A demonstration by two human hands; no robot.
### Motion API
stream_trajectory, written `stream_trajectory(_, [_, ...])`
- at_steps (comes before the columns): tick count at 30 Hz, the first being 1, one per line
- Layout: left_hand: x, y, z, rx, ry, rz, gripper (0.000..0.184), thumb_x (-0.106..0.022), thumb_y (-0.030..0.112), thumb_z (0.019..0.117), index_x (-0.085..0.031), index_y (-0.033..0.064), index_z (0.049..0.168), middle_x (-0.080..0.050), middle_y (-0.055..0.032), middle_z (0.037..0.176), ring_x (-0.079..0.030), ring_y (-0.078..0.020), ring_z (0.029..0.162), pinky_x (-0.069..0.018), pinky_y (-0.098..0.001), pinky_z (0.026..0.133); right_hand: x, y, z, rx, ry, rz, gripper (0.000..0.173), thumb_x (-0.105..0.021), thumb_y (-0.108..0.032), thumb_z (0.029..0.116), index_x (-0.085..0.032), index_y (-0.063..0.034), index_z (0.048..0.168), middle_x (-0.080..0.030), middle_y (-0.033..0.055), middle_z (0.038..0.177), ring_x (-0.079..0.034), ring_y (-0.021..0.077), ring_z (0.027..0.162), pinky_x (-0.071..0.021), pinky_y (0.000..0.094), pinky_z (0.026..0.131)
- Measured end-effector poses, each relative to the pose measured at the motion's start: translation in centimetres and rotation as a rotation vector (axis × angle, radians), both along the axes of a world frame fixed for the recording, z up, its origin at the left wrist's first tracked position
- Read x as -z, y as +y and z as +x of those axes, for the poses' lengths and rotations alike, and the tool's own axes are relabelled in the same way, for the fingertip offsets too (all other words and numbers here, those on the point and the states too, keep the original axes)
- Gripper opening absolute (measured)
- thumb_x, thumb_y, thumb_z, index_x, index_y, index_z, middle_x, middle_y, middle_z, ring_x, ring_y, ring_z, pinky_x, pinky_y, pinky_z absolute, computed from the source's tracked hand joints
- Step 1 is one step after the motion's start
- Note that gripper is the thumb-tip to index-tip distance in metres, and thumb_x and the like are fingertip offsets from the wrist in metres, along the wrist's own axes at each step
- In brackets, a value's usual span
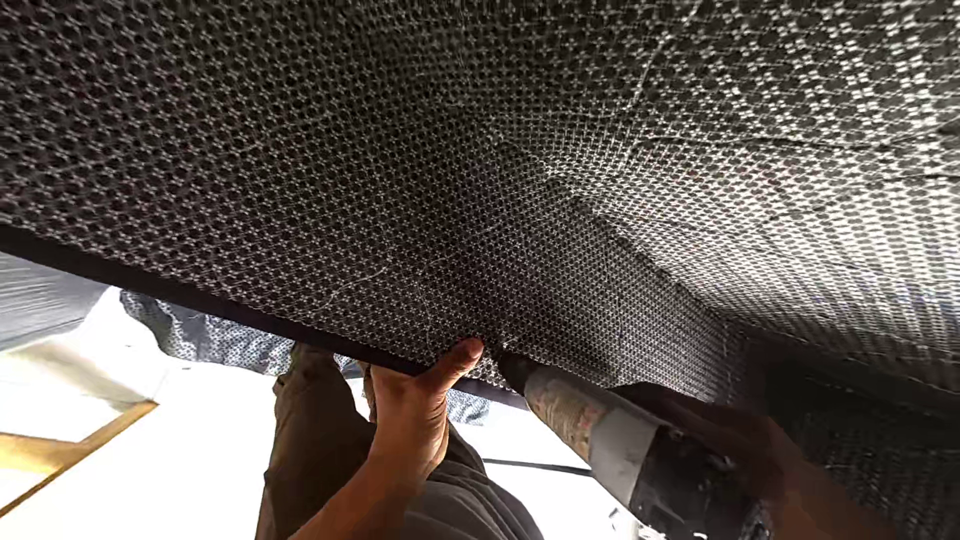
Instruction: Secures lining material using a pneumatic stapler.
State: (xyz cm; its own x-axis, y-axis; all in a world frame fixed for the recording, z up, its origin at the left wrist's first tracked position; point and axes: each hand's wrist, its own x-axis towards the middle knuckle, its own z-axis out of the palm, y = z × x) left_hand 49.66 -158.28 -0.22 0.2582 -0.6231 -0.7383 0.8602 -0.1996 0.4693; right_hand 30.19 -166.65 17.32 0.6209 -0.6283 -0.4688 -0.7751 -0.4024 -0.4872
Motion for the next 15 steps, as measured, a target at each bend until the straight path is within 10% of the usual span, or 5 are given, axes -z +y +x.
stream_trajectory(4, [-0.3,0.0,2.4,0.069,-0.037,0.065,0.061,-0.087,0.004,0.0758,-0.059,0.0109,0.129,-0.072,-0.0158,0.108,-0.074,-0.0295,0.092,-0.0650,-0.0489,0.077,-1.3,-0.6,0.4,0.076,-0.117,0.103,0.048,-0.072,-0.032,0.0945,-0.061,-0.0067,0.133,-0.073,0.0064,0.110,-0.066,0.0008,0.101,-0.0522,0.0167,0.090])
stream_trajectory(11, [-0.1,-0.3,3.3,0.073,-0.016,0.038,0.061,-0.087,-0.001,0.0735,-0.060,0.0113,0.126,-0.073,-0.0173,0.103,-0.075,-0.0312,0.086,-0.0654,-0.0500,0.072,1.0,-0.1,2.4,0.029,-0.065,-0.047,0.045,-0.068,-0.042,0.0929,-0.063,-0.0142,0.129,-0.074,0.0020,0.101,-0.068,0.0016,0.087,-0.0556,0.0190,0.073])
stream_trajectory(15, [0.2,0.0,3.7,0.099,0.011,0.018,0.060,-0.087,-0.002,0.0728,-0.061,0.0101,0.125,-0.072,-0.0183,0.105,-0.075,-0.0326,0.088,-0.0652,-0.0518,0.074,-1.6,1.6,2.4,0.187,0.007,0.022,0.043,-0.073,-0.034,0.0913,-0.065,-0.0080,0.125,-0.073,0.0060,0.103,-0.068,0.0033,0.096,-0.0546,0.0203,0.085])
